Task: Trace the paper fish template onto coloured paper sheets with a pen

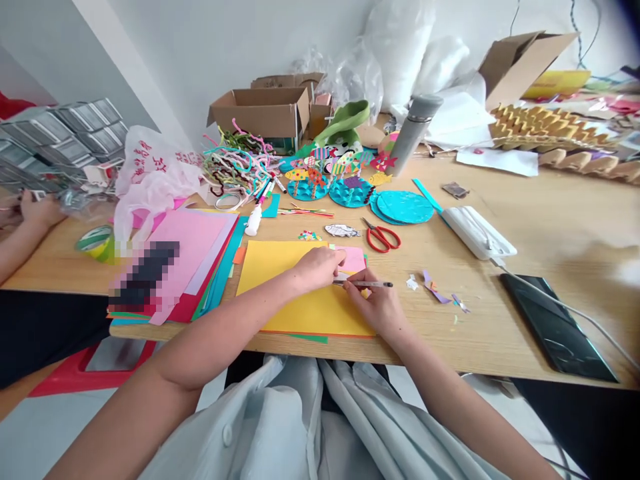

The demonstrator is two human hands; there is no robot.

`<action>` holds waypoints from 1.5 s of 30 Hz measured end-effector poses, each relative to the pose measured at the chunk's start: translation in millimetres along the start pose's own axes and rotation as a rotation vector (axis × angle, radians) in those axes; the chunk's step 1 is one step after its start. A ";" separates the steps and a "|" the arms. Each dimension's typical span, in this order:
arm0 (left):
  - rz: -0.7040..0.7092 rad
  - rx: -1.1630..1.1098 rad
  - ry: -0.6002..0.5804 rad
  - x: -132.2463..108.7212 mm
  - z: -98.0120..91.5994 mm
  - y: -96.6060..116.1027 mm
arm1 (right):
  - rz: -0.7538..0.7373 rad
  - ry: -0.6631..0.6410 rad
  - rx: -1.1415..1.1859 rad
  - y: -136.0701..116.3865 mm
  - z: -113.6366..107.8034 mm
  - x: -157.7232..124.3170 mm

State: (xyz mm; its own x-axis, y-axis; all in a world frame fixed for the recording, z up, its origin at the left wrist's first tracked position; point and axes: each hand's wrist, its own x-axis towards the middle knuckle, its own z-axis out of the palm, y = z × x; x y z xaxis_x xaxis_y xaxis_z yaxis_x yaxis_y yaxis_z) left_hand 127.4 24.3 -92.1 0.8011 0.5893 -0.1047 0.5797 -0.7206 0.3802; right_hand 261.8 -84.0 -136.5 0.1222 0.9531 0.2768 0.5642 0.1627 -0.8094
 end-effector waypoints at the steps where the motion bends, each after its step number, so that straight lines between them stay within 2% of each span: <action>1: 0.000 -0.004 -0.002 0.4 0.1 -0.3 | -0.001 0.003 -0.001 0.3 -0.2 -0.1; 25: 0.005 -0.058 0.000 -3.8 3.8 -4.4 | 0.040 0.052 0.029 -1.2 -1.4 2.9; 31: 0.007 -0.116 0.050 -6.3 9.8 -8.1 | 0.041 0.045 0.023 -4.9 -4.3 3.8; 35: 0.011 -0.158 0.043 -6.9 10.7 -10.3 | 0.051 0.051 0.016 -5.1 -4.6 3.7; 45: 0.065 -0.132 0.087 -11.8 11.7 -10.0 | 0.054 0.059 0.005 -4.0 -4.0 2.8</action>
State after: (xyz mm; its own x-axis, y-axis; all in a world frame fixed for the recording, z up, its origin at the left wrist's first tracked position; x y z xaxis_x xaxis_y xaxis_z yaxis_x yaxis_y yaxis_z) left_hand 113.8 20.2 -105.4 0.8172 0.5764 0.0024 0.4977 -0.7078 0.5013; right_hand 263.2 -83.0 -130.4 0.2002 0.9439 0.2626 0.5515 0.1130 -0.8265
